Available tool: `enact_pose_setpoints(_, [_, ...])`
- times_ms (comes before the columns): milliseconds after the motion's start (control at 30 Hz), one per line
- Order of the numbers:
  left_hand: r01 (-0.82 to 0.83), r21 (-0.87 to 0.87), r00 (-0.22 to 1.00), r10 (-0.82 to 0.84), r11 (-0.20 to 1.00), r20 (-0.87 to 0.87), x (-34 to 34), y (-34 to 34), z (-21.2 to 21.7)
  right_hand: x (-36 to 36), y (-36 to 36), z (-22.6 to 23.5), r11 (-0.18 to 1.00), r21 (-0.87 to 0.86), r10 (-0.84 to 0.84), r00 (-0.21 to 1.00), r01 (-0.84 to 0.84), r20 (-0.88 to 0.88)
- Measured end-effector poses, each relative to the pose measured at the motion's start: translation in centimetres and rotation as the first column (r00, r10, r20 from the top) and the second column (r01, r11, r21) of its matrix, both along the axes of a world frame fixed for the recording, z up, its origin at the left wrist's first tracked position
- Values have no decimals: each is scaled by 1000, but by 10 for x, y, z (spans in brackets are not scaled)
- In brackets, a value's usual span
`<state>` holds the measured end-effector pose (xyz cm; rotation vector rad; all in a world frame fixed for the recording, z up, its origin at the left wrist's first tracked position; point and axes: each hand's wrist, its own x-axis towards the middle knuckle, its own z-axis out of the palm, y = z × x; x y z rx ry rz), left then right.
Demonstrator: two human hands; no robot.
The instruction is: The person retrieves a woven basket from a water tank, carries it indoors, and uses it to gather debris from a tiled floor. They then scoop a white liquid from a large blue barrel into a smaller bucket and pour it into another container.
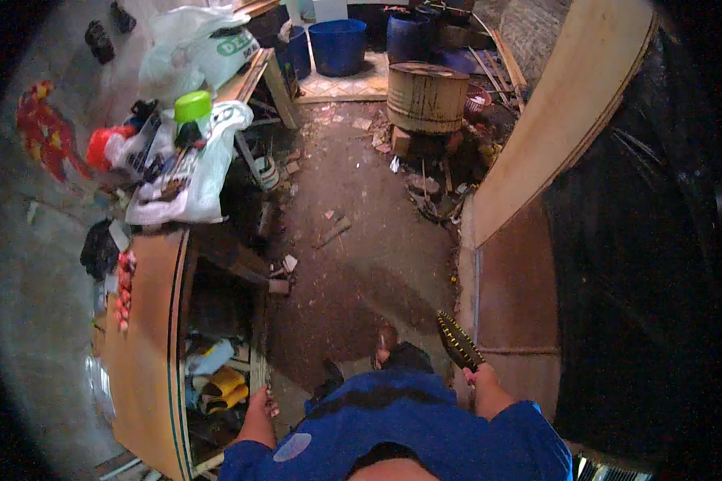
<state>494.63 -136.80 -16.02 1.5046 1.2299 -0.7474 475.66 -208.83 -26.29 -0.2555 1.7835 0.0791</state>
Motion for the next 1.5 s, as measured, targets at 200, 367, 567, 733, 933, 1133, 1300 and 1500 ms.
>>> enact_pose_setpoints(200, [74, 35, 987, -69, 997, -144, 143, -56, 37, 121, -53, -5, 998, -16, 57, 991, -55, 118])
enact_pose_setpoints(367, [-48, 38, 999, 48, 998, 0, 195, -92, 30, 219, -95, 12, 991, 71, 112, 991, -117, 70])
enact_pose_setpoints(567, [-163, -24, 964, 154, 986, -218, 261, -99, -23, 325, -125, 18, 981, -62, 195, 928, -185, 316])
enact_pose_setpoints(733, [-198, -4, 971, 196, 980, -140, 368, -133, -31, 407, -163, 45, 942, 250, 136, 934, -225, 330])
enact_pose_setpoints(933, [-83, -115, 990, 95, 990, 104, 545, -152, -8, 537, -181, 39, 984, -20, 180, 970, -179, 166])
enact_pose_setpoints(1133, [-18, -69, 979, 31, 997, 200, 659, -198, 13, 664, -191, 46, 1000, 13, -13, 997, 12, 80])
enact_pose_setpoints(1300, [-62, -45, 995, 66, 997, 73, 702, -213, 6, 763, -208, 29, 994, -61, 96, 993, -92, 66])
enact_pose_setpoints(1500, [-120, 55, 992, 119, 991, 34, 788, -245, 11, 915, -251, -32, 989, -44, 145, 982, -141, 119])
